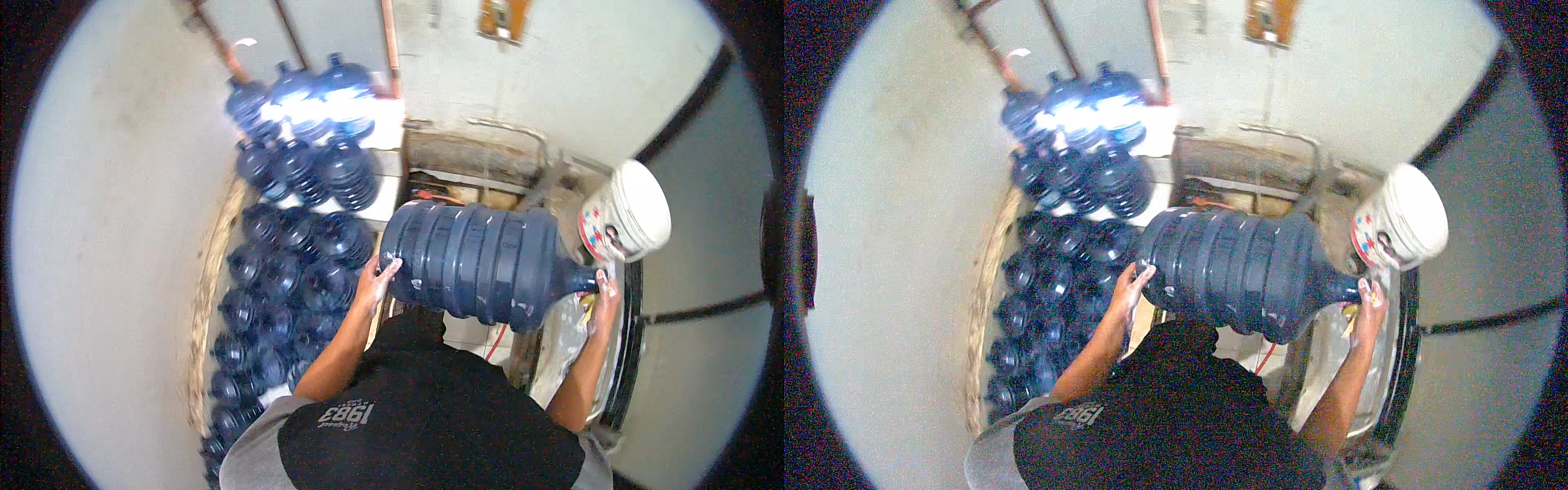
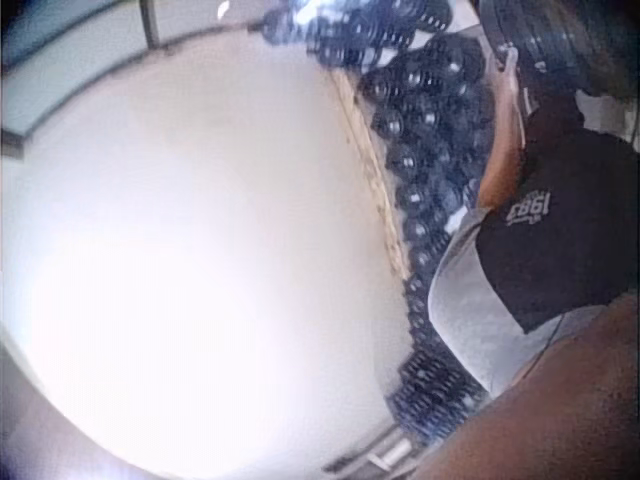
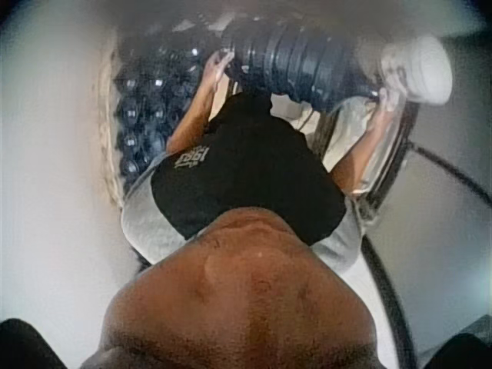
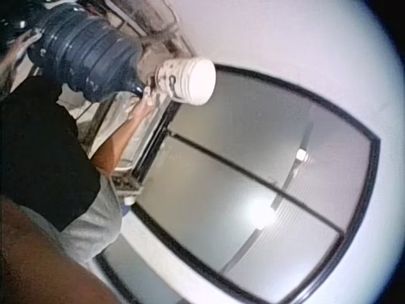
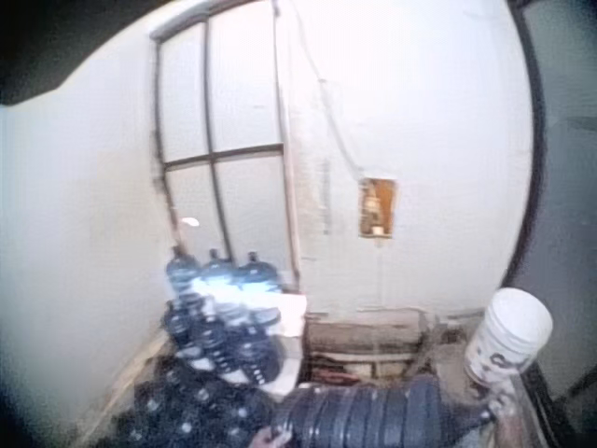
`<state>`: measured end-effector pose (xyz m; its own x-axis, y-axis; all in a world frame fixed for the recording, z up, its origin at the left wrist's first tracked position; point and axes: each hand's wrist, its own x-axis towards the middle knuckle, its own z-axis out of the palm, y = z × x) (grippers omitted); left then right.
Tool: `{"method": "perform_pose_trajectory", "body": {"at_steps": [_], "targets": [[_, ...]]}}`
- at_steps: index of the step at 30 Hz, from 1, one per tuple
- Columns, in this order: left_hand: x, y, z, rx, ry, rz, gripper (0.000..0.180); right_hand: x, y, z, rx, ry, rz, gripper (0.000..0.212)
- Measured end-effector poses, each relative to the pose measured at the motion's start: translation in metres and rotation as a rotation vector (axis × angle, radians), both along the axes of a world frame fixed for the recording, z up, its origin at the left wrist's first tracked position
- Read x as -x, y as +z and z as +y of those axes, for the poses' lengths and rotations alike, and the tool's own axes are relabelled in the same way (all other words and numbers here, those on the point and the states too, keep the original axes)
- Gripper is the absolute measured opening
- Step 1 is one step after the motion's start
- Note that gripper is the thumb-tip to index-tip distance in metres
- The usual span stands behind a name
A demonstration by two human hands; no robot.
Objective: The person scrubs the outside of a large blue water jug with a soapy sponge at a wash basin, turns it over to clean all sides, and sets it aside.
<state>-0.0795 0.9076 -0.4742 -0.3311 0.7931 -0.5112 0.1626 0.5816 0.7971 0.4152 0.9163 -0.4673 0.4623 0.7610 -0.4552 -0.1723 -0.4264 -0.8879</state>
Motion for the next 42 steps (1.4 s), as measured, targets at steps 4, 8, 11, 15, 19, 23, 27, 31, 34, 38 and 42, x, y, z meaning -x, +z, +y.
{"method": "perform_pose_trajectory", "body": {"at_steps": [4, 8, 11, 15, 19, 23, 27, 31, 34, 38, 42], "targets": [[-0.017, -0.055, 0.07, 0.006, -0.201, -0.076, 0.045, -0.01, -0.013, -0.025, -0.046, -0.244, -0.11, 0.057], [-0.065, -0.082, 0.14, 0.028, -0.436, -0.208, 0.046, 0.011, 0.01, -0.054, -0.041, -0.493, -0.217, 0.053], [-0.133, -0.129, 0.192, 0.056, -0.698, -0.28, 0.05, -0.032, -0.025, -0.103, 0.049, -0.64, -0.641, 0.065], [-0.159, -0.151, 0.2, 0.017, -1.005, -0.251, 0.054, 0.056, 0.029, -0.166, 0.077, -0.931, -0.647, 0.064], [-0.269, -0.254, 0.186, 0.065, -1.13, -0.425, 0.059, 0.032, 0.033, -0.2, 0.122, -0.96, -0.867, 0.054], [-0.375, -0.271, 0.148, 0.178, -1.272, -0.184, 0.083, 0.004, 0.041, -0.209, 0.078, -1.057, -0.998, 0.048], [-0.437, -0.331, 0.112, 0.324, -1.256, -0.244, 0.092, -0.026, 0.041, -0.181, 0.084, -0.992, -1.08, 0.051], [-0.49, -0.333, 0.09, 0.317, -1.178, -0.474, 0.081, -0.072, 0.024, -0.142, 0.113, -0.981, -1.079, 0.058], [-0.515, -0.315, 0.092, 0.091, -1.126, -0.407, 0.072, -0.1, 0.026, -0.102, 0.145, -0.913, -1.046, 0.066], [-0.516, -0.198, 0.135, -0.118, -1.281, -0.452, 0.045, -0.116, 0.014, -0.064, 0.189, -0.827, -1.051, 0.069], [-0.524, -0.147, 0.206, -0.045, -1.276, -0.694, 0.033, -0.117, 0.0, -0.042, 0.171, -0.895, -1.145, 0.068]]}}
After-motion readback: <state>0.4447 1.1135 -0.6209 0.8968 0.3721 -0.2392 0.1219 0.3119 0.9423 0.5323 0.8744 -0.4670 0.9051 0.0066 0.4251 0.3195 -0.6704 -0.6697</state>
